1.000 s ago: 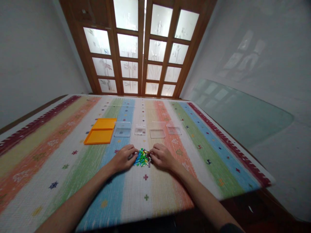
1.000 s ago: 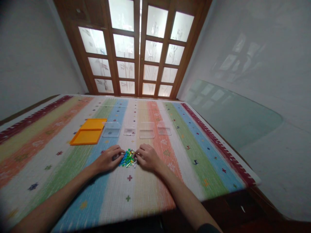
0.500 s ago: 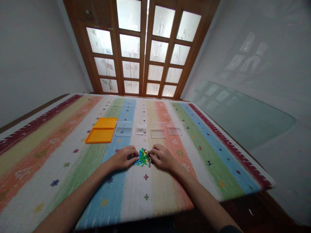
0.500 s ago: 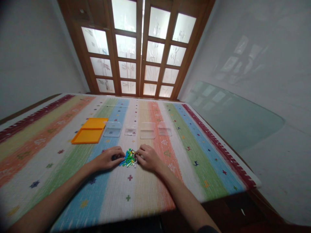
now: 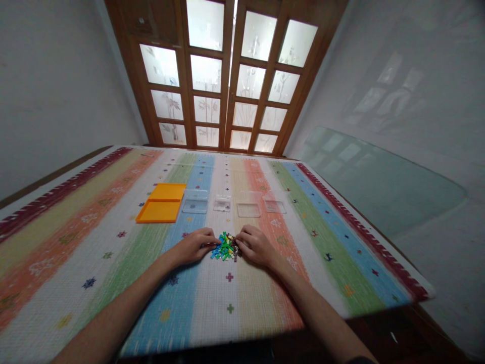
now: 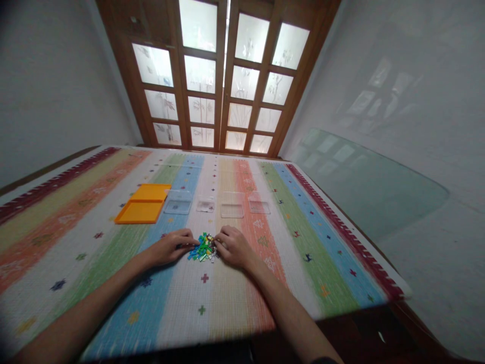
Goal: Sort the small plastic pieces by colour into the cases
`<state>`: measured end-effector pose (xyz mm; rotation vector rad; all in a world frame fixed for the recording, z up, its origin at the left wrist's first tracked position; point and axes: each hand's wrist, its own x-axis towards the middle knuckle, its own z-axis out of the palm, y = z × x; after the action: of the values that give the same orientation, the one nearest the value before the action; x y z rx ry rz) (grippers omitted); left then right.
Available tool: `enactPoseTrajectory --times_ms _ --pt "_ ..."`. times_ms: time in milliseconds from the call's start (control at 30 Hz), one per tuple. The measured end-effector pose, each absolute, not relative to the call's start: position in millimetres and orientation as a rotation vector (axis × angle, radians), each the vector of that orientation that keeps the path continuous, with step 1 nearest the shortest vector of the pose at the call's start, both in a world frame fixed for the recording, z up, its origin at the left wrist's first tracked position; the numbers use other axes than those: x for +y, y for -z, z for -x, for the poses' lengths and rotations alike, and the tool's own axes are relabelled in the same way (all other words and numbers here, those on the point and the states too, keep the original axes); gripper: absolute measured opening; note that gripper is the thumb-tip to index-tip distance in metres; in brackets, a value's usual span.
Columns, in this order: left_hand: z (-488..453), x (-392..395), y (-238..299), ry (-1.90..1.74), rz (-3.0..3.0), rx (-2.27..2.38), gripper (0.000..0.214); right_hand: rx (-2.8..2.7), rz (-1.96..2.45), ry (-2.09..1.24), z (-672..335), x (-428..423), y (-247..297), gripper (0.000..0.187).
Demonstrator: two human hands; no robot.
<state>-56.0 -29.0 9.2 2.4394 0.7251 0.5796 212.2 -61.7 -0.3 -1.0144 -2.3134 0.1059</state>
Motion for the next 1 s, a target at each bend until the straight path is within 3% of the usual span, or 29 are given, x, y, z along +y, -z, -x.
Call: enactPoseTrajectory --times_ms 433,700,1000 --pt "62 -24 -16 -0.755 -2.425 0.820 0.024 -2.325 1.063 -0.041 -213 -62 -4 0.024" --pt "143 22 -28 -1.268 -2.387 1.575 0.028 -2.326 1.044 -0.038 -213 -62 0 0.023" --pt "194 34 -23 -0.858 -2.462 2.031 0.031 -2.340 1.036 -0.009 -214 -61 3 0.023"
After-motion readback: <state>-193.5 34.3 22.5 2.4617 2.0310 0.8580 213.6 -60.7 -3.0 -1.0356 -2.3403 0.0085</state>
